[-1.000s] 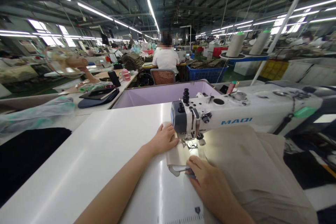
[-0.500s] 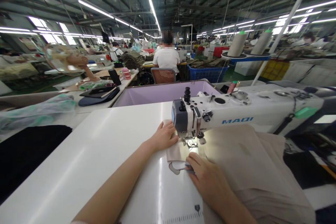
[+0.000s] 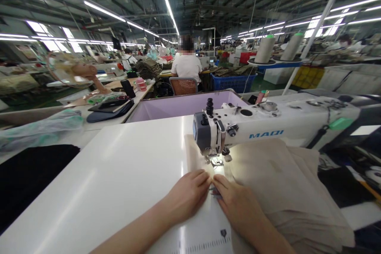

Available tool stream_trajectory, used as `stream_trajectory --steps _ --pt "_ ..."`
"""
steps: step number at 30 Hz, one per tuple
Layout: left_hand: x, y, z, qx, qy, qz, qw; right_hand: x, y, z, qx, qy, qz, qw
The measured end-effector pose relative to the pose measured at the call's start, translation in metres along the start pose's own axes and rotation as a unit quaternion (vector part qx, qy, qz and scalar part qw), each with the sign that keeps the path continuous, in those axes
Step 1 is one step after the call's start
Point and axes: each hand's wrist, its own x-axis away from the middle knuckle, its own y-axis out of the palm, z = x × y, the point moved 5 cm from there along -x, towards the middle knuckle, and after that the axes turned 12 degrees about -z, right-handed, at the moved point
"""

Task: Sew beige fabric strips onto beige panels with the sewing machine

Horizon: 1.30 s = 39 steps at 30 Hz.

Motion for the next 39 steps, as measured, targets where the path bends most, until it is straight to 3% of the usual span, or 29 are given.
stream_trajectory --steps 6,13,19,24,27,30,34,39 --pt "-0.012 -0.011 -0.019 0.014 0.004 -0.013 1.0 -0.016 -0.012 0.002 -0.001 0.032 -0.022 0.999" --pt "-0.023 -0.016 -0.04 -0.01 -0.001 -0.004 1.0 -0.023 -0.021 0.003 -0.011 0.035 0.003 0.999" --pt "-0.02 -0.012 -0.045 0.001 -0.007 0.018 1.0 -0.018 -0.019 0.002 -0.016 0.033 -0.001 0.999" --pt "-0.014 -0.011 -0.051 0.005 -0.05 0.038 0.998 -0.017 -0.016 0.003 -0.025 0.041 -0.016 0.999" --pt "-0.01 -0.012 -0.042 -0.022 -0.099 0.001 0.995 -0.011 -0.015 0.004 -0.044 0.05 -0.006 0.998" --pt "-0.004 -0.009 -0.018 -0.034 -0.148 -0.057 0.987 -0.003 -0.013 0.004 -0.081 0.041 -0.001 0.996" --pt "0.004 -0.001 0.018 0.007 -0.114 -0.087 0.99 0.008 -0.009 0.0 -0.128 0.004 -0.004 0.992" --pt "0.01 0.004 0.025 -0.013 -0.094 -0.068 0.993 0.014 0.002 -0.001 -0.113 0.002 -0.011 0.994"
